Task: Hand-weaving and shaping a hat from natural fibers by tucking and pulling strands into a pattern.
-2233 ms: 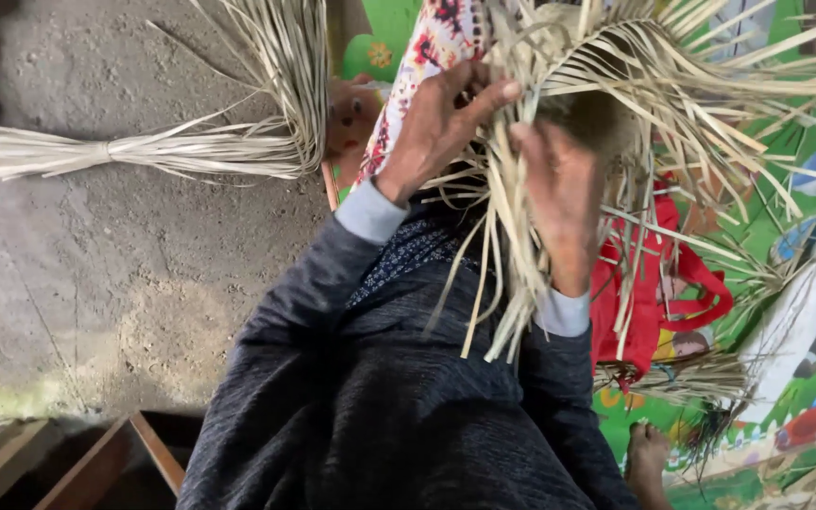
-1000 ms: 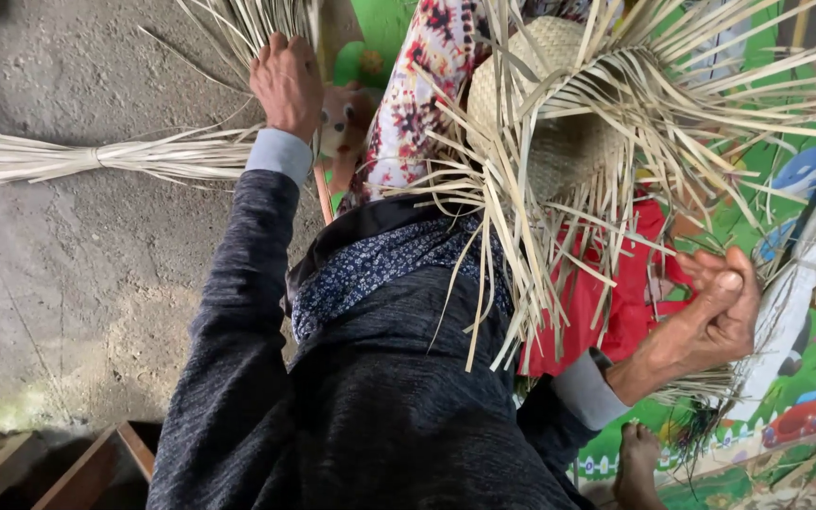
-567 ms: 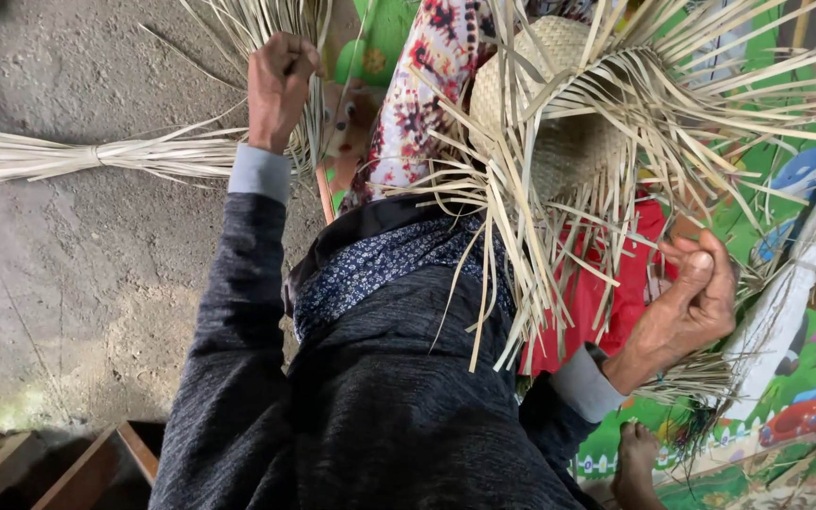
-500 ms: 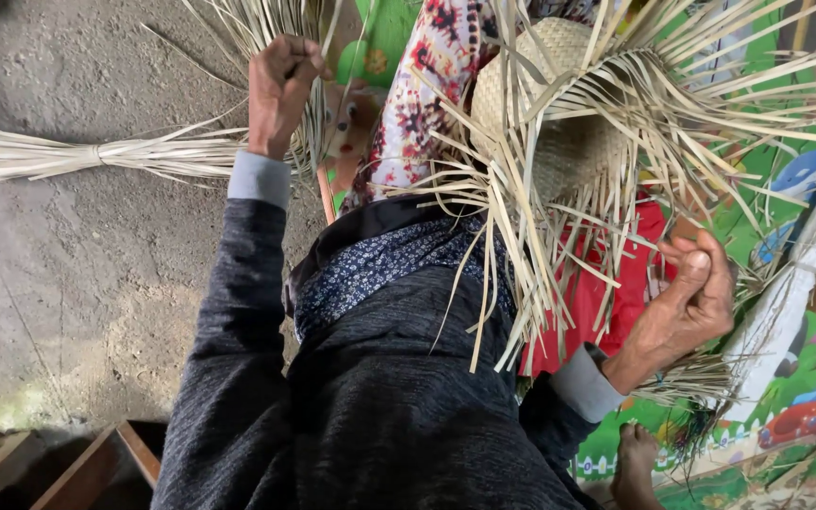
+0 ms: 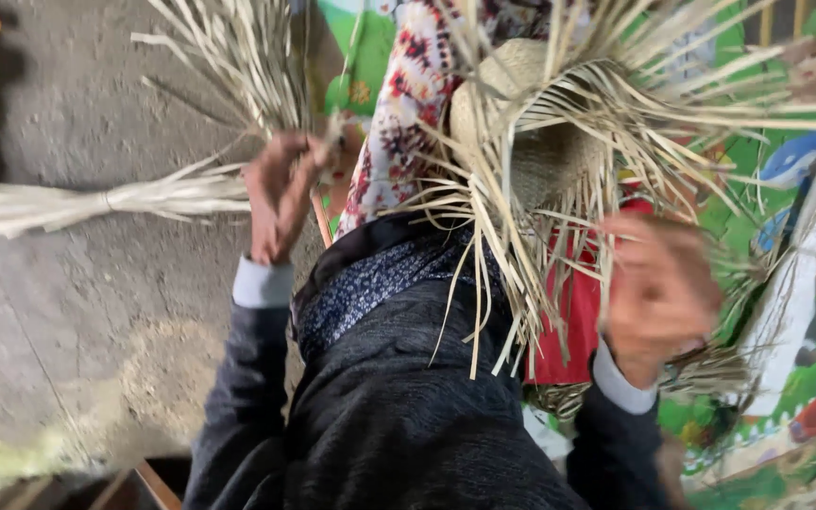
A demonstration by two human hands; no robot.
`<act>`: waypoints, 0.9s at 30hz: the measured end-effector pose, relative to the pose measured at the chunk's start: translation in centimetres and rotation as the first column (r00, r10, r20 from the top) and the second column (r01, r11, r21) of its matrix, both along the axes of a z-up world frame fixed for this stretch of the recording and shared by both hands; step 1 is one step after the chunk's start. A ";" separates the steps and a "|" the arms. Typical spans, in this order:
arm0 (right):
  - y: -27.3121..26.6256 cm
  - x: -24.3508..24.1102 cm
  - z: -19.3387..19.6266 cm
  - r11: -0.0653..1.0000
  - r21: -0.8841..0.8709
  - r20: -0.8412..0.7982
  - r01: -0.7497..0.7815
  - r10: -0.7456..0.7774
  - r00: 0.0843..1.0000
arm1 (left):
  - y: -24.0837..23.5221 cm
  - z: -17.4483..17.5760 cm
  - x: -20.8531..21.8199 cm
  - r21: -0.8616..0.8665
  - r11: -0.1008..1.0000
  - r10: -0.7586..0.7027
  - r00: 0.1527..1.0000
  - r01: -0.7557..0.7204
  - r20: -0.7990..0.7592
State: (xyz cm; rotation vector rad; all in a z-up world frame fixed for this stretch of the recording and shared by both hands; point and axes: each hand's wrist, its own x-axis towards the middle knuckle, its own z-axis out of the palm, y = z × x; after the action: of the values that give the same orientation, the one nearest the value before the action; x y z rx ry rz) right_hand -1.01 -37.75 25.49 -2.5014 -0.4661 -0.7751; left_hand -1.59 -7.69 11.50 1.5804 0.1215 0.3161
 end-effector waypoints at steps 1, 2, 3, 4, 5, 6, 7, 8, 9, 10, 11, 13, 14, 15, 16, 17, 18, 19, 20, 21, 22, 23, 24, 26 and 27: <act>1.1 0.2 0.3 0.967 -0.040 -0.089 -0.252 0.248 0.965 | -0.5 0.2 -0.6 0.067 0.998 -0.023 0.998 0.019 0.061; 2.2 0.6 0.6 0.870 -0.057 -0.184 -0.490 0.473 0.861 | -1.0 0.4 -1.1 0.134 0.990 -0.049 0.991 0.033 0.122; 3.8 0.8 0.4 0.884 -0.057 -0.172 -0.464 0.449 0.877 | -1.5 -0.4 -1.4 0.141 0.988 -0.078 0.988 0.060 0.133; 5.3 1.1 0.2 0.831 -0.166 -0.203 -0.531 0.498 0.843 | -1.8 -1.4 -1.6 0.078 0.991 -0.129 0.957 0.113 0.259; 6.9 1.4 0.1 0.759 -0.270 -0.248 -0.593 0.540 0.804 | -2.2 -2.4 -2.1 0.015 0.985 -0.163 0.911 0.170 0.380; 7.8 1.3 -0.4 0.774 -0.271 -0.239 -0.572 0.522 0.819 | -2.7 -2.9 -2.6 0.021 0.981 -0.187 0.903 0.194 0.387; 8.6 1.2 -0.8 0.766 -0.181 -0.273 -0.617 0.563 0.780 | -3.2 -3.5 -3.2 0.045 0.985 -0.174 0.922 0.169 0.346; 9.5 1.2 -1.2 0.751 -0.088 -0.300 -0.654 0.606 0.736 | -3.7 -4.1 -3.8 0.070 0.987 -0.158 0.939 0.144 0.306; 9.6 1.0 -1.1 0.759 -0.087 -0.299 -0.645 0.597 0.744 | -3.9 -4.0 -3.8 0.071 0.985 -0.170 0.937 0.156 0.306; 9.8 0.9 -1.1 0.736 -0.024 -0.325 -0.677 0.635 0.701 | -4.1 -4.0 -3.9 0.045 0.982 -0.187 0.928 0.182 0.322; 10.0 0.7 -1.1 0.704 0.041 -0.349 -0.709 0.675 0.650 | -4.4 -4.0 -4.2 0.018 0.979 -0.196 0.921 0.202 0.335; 9.7 1.0 -1.1 0.691 0.156 -0.365 -0.706 0.705 0.609 | -4.4 -4.6 -4.0 0.021 0.982 -0.184 0.926 0.188 0.330; 9.6 1.2 -1.1 0.666 0.268 -0.371 -0.696 0.738 0.563 | -4.5 -5.0 -4.0 0.025 0.985 -0.167 0.930 0.169 0.327; 9.1 1.4 -1.5 0.665 0.270 -0.373 -0.696 0.739 0.561 | -4.4 -4.4 -3.6 0.024 0.986 -0.166 0.932 0.167 0.323; 8.7 1.6 -1.9 0.625 0.439 -0.395 -0.646 0.780 0.486 | -4.2 -3.7 -3.2 0.007 0.990 -0.139 0.944 0.143 0.299; 8.2 1.8 -2.4 0.571 0.594 -0.399 -0.566 0.821 0.408 | -4.1 -3.1 -2.9 -0.007 0.993 -0.112 0.956 0.118 0.273; 7.8 1.7 -2.1 0.570 0.598 -0.401 -0.564 0.822 0.405 | -3.7 -3.1 -2.7 -0.006 0.993 -0.112 0.957 0.118 0.268; 7.5 1.7 -1.9 0.564 0.661 -0.389 -0.495 0.821 0.417 | -3.3 -3.0 -2.4 0.035 0.996 -0.085 0.972 0.079 0.221; 7.1 1.7 -1.6 0.553 0.718 -0.379 -0.422 0.820 0.430 | -2.8 -3.0 -2.0 0.078 0.996 -0.055 0.983 0.042 0.175; 6.1 1.8 -1.1 0.553 0.721 -0.381 -0.417 0.820 0.428 | -2.0 -4.7 -1.8 0.078 0.996 -0.057 0.984 0.044 0.169; 5.2 1.9 -0.7 0.572 0.725 -0.367 -0.385 0.793 0.487 | -1.1 -6.5 -1.6 0.132 0.991 -0.032 0.987 0.011 0.156; 4.2 2.0 -0.2 0.590 0.727 -0.353 -0.353 0.761 0.545 | -0.2 -8.3 -1.3 0.184 0.983 -0.006 0.989 -0.022 0.147; 3.0 1.8 0.1 0.591 0.727 -0.356 -0.350 0.760 0.544 | 0.1 -8.7 -1.1 0.183 0.983 -0.006 0.990 -0.020 0.144; 0.5 1.6 0.8 0.690 0.704 -0.354 -0.169 0.548 0.758 | 0.5 -9.4 -0.6 0.230 0.969 0.055 0.989 -0.086 0.137; -2.6 1.2 0.3 0.692 0.701 -0.356 -0.171 0.548 0.757 | 1.0 -10.5 -0.4 0.226 0.970 0.058 0.989 -0.088 0.137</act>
State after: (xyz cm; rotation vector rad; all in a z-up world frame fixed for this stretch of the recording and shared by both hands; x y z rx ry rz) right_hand 0.16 -40.30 25.80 -1.7579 -0.4009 0.0038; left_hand -1.99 -6.68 1.01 1.7840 0.0428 0.5045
